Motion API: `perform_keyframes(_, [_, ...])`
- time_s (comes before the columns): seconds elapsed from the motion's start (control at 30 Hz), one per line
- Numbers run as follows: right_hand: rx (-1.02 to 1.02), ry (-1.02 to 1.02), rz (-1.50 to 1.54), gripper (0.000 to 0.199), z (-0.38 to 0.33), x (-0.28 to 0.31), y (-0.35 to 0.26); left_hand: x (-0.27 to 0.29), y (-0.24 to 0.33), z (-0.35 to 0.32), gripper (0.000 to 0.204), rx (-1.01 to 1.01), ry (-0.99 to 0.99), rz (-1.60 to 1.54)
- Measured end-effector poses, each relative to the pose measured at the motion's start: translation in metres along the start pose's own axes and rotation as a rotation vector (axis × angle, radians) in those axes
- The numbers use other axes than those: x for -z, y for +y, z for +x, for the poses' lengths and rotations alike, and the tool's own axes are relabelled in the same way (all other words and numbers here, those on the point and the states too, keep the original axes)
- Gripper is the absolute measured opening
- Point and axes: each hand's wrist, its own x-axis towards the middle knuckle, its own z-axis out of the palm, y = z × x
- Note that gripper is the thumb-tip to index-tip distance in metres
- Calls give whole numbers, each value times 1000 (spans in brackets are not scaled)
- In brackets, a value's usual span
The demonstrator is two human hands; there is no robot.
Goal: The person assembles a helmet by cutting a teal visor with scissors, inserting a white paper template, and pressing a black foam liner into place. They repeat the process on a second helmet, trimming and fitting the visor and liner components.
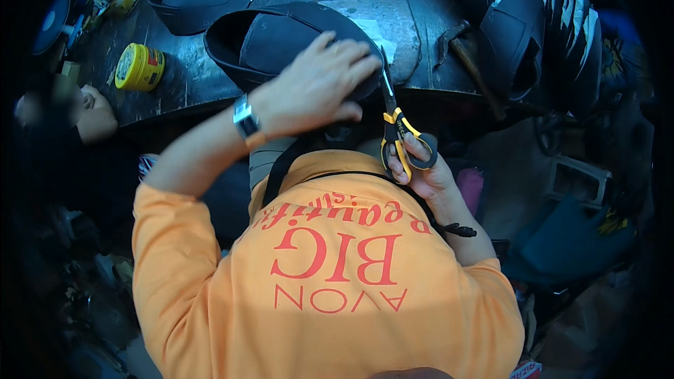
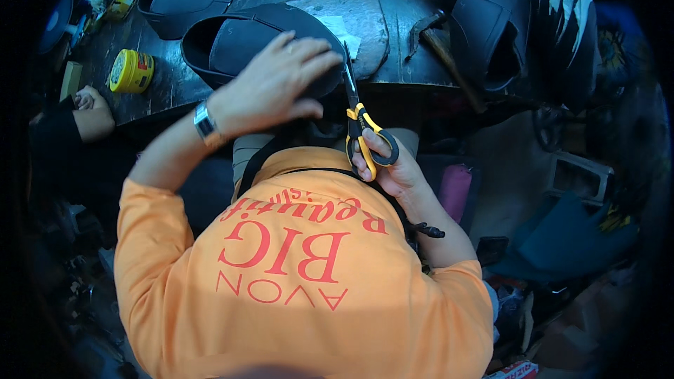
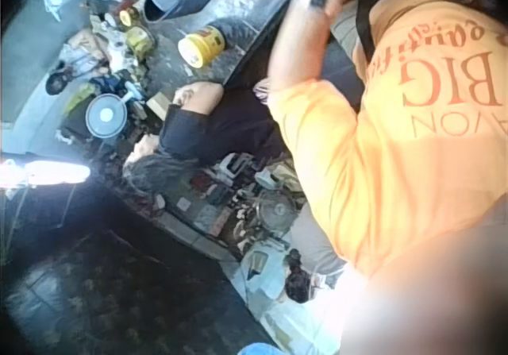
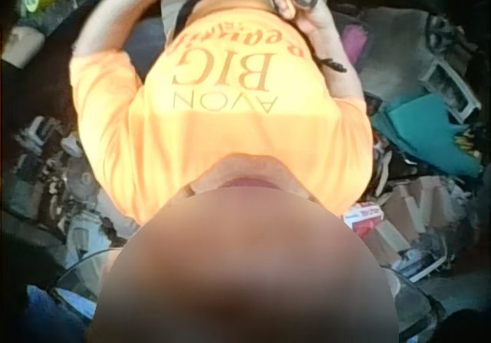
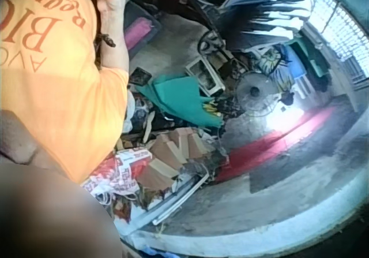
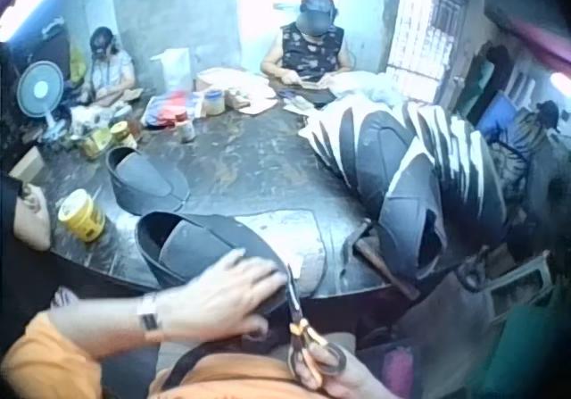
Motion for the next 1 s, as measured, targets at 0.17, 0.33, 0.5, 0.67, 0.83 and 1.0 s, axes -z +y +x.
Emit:
perform_keyframes(0.17, [-45,-52,0,40,2,-3,-8,-34,9,-27,73,60,77,152])
perform_keyframes(0.33, [-86,-96,39,43,9,-10,-16,-36,-3,-37,71,39,80,-98])
perform_keyframes(0.5, [-159,-181,118,49,18,-18,-12,-26,-10,-50,67,15,57,-132])
perform_keyframes(0.67, [-151,-94,200,44,19,-22,-1,-27,-15,-59,64,8,81,-141])
perform_keyframes(0.83, [-157,-91,127,42,13,-18,2,-30,-11,-59,59,33,162,-82])
perform_keyframes(1.0, [-183,-57,45,40,11,-21,-7,-37,-6,-51,54,79,291,-71])
